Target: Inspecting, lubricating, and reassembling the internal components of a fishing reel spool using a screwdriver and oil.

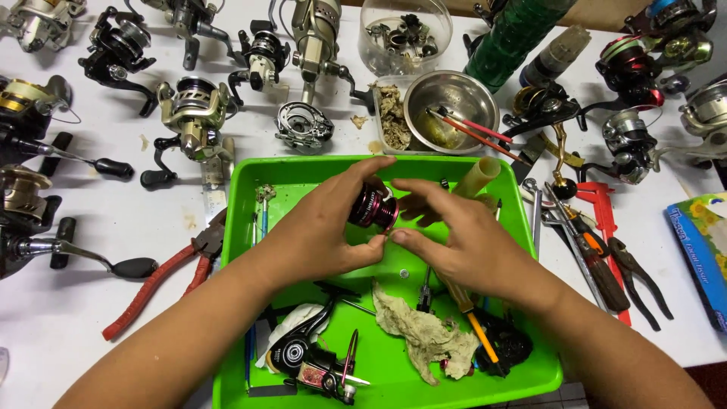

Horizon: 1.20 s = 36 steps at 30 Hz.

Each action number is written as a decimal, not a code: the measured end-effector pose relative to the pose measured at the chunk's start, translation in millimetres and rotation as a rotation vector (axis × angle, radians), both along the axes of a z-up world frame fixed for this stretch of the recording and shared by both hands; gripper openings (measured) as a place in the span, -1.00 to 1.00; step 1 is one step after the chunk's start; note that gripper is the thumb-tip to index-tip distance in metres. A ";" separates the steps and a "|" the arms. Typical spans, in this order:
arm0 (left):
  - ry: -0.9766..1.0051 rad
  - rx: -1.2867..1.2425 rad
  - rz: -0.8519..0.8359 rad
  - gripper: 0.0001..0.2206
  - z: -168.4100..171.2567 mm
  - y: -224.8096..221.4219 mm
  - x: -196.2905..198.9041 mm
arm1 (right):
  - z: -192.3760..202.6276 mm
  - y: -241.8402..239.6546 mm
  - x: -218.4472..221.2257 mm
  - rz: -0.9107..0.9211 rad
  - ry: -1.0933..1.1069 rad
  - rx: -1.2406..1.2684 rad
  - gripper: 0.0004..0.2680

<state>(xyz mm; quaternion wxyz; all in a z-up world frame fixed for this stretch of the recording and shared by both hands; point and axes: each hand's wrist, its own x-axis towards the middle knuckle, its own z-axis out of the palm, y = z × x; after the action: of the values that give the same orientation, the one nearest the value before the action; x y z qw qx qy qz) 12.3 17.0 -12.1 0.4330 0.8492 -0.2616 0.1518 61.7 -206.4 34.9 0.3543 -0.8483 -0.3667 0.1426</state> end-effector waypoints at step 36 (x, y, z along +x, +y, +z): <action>0.280 -0.155 -0.212 -0.51 19.6 -1.8 -3.7 | -12.4 -32.2 -9.4 0.004 -0.073 0.209 -0.56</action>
<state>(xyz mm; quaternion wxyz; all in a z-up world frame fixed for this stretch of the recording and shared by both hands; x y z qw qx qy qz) 8.7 15.2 7.5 0.5429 0.7937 -0.2743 0.0052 52.3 -238.6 22.5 0.4270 -0.8105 -0.3941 0.0731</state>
